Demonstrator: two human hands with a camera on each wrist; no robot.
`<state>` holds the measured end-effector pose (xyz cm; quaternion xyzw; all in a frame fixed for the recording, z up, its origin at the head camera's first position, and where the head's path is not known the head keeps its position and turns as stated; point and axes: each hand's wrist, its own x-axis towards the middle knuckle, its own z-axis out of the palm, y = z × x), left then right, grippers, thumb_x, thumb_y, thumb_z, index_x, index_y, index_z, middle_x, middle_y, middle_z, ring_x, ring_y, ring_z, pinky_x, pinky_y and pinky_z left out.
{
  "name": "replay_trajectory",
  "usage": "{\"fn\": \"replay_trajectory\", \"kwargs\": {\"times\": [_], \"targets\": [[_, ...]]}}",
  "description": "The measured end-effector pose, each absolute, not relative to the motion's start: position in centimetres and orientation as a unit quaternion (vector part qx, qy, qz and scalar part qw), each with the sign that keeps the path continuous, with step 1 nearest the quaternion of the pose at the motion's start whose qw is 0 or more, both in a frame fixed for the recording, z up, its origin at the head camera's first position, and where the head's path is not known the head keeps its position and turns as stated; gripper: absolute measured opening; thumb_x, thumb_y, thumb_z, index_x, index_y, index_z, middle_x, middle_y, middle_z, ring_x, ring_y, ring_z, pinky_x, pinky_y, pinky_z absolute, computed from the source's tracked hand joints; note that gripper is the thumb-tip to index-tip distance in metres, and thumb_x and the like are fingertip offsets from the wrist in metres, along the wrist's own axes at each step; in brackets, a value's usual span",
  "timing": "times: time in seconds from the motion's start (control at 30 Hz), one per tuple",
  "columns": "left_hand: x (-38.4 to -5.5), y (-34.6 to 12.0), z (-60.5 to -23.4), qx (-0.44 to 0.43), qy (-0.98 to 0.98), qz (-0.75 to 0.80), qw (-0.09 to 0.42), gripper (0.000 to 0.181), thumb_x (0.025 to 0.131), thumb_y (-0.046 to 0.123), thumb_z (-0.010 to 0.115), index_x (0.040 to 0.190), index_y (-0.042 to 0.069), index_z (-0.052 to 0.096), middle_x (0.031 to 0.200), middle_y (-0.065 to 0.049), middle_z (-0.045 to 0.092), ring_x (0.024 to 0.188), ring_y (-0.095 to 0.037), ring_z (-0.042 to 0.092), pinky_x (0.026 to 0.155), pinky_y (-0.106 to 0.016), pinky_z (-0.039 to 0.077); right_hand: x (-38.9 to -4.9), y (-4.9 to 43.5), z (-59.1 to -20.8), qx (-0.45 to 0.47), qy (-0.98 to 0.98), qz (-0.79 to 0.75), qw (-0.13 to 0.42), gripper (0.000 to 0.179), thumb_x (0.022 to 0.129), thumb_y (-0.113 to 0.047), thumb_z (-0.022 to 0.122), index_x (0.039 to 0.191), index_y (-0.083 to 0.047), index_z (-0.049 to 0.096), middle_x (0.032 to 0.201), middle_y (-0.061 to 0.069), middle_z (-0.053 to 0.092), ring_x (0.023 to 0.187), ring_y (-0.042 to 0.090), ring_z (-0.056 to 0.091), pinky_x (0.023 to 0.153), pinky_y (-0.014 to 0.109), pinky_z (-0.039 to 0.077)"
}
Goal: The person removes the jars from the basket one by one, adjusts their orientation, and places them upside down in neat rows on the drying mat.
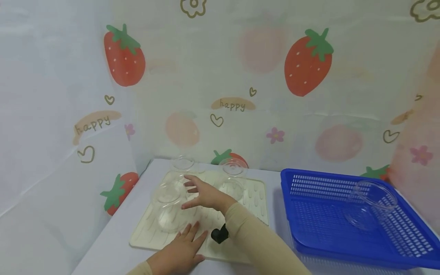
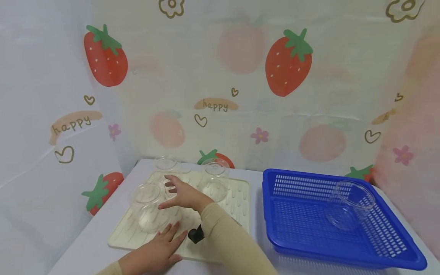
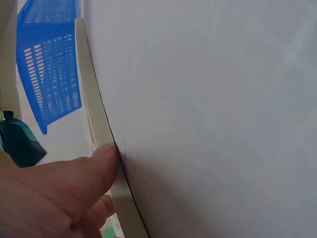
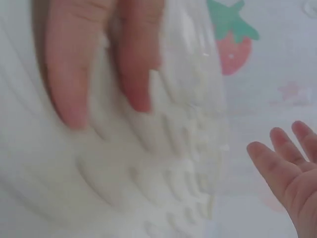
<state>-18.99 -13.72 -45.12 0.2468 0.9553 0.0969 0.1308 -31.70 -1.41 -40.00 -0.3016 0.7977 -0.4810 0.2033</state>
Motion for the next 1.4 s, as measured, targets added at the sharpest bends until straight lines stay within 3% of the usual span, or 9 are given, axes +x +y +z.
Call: {"fn": "replay_trajectory", "kwargs": {"times": [0.17, 0.8, 1.03, 1.4], "targets": [[-19.2, -13.8, -45.5, 0.241, 0.956, 0.097, 0.139, 0.064, 0.089, 0.046, 0.052, 0.141, 0.015, 0.036, 0.149, -0.020, 0.020, 0.133, -0.043, 0.020, 0.096, -0.061, 0.028, -31.8, 0.4, -38.0, -0.313, 0.803, -0.471, 0.187, 0.094, 0.072, -0.030, 0.078, 0.145, -0.025, 0.020, 0.138, -0.005, 0.041, 0.126, 0.018, 0.042, 0.093, 0.037, 0.043], [-19.5, -13.7, -46.1, 0.227, 0.953, 0.136, 0.148, 0.066, 0.089, 0.052, 0.047, 0.139, 0.010, 0.039, 0.147, -0.023, 0.021, 0.133, -0.046, 0.019, 0.096, -0.064, 0.025, -30.9, 10.4, -30.2, -0.391, 0.803, -0.440, 0.093, 0.077, 0.081, -0.023, 0.071, 0.143, -0.016, 0.028, 0.135, 0.007, 0.044, 0.126, 0.023, 0.040, 0.103, 0.040, 0.033], [-19.7, -13.4, -46.0, 0.230, 0.953, 0.134, 0.145, 0.065, 0.089, 0.050, 0.049, 0.138, 0.008, 0.040, 0.146, -0.026, 0.022, 0.131, -0.047, 0.020, 0.094, -0.066, 0.026, -30.2, 14.0, -29.4, -0.372, 0.809, -0.450, 0.069, 0.065, 0.082, -0.019, 0.069, 0.139, -0.017, 0.037, 0.135, 0.004, 0.046, 0.125, 0.023, 0.042, 0.104, 0.041, 0.031], [-19.6, -12.8, -45.1, 0.222, 0.951, 0.143, 0.159, 0.065, 0.088, 0.046, 0.052, 0.137, 0.006, 0.041, 0.145, -0.027, 0.022, 0.131, -0.049, 0.019, 0.094, -0.067, 0.024, -29.2, 20.8, -28.8, -0.310, 0.824, -0.473, 0.027, 0.065, 0.083, -0.025, 0.069, 0.139, -0.019, 0.036, 0.139, 0.007, 0.040, 0.129, 0.026, 0.036, 0.105, 0.047, 0.026]]}}
